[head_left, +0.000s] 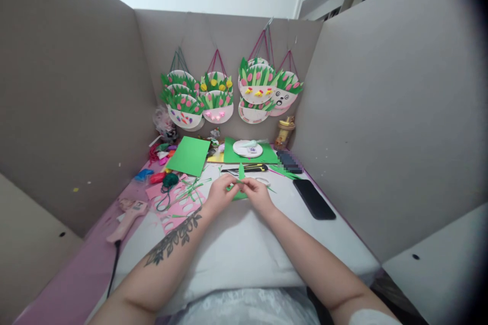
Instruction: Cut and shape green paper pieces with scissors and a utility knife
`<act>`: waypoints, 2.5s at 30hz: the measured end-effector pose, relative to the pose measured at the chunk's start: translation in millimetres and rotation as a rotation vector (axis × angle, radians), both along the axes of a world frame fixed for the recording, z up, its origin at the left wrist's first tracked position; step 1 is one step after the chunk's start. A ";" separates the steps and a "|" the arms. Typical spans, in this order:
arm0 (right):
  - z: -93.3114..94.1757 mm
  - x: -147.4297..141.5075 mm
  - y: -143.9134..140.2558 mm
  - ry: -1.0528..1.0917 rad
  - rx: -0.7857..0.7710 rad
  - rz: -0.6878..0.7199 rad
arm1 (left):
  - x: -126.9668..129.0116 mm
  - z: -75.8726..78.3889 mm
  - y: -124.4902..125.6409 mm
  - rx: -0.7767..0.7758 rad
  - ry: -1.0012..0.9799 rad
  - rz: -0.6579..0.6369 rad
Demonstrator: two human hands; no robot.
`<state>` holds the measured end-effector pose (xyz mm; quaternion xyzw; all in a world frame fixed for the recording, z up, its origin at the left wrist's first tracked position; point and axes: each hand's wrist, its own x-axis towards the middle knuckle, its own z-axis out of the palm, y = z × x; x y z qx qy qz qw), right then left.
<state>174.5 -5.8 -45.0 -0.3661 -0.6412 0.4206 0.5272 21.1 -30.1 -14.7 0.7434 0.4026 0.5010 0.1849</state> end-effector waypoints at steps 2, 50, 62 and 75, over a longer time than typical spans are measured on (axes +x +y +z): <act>1.7 1.4 -0.9 -0.024 0.023 -0.004 | 0.2 1.7 0.0 -0.013 -0.042 -0.002; 5.2 1.1 -2.0 -0.109 0.001 -0.047 | 11.0 -14.5 14.4 -0.619 -0.657 -0.059; 0.1 33.9 20.5 -0.326 0.195 -0.162 | 4.1 -1.2 8.0 -0.783 -0.809 -0.254; -2.4 28.3 32.5 -0.139 0.089 -0.204 | -5.3 0.7 19.9 -0.584 -0.771 -0.011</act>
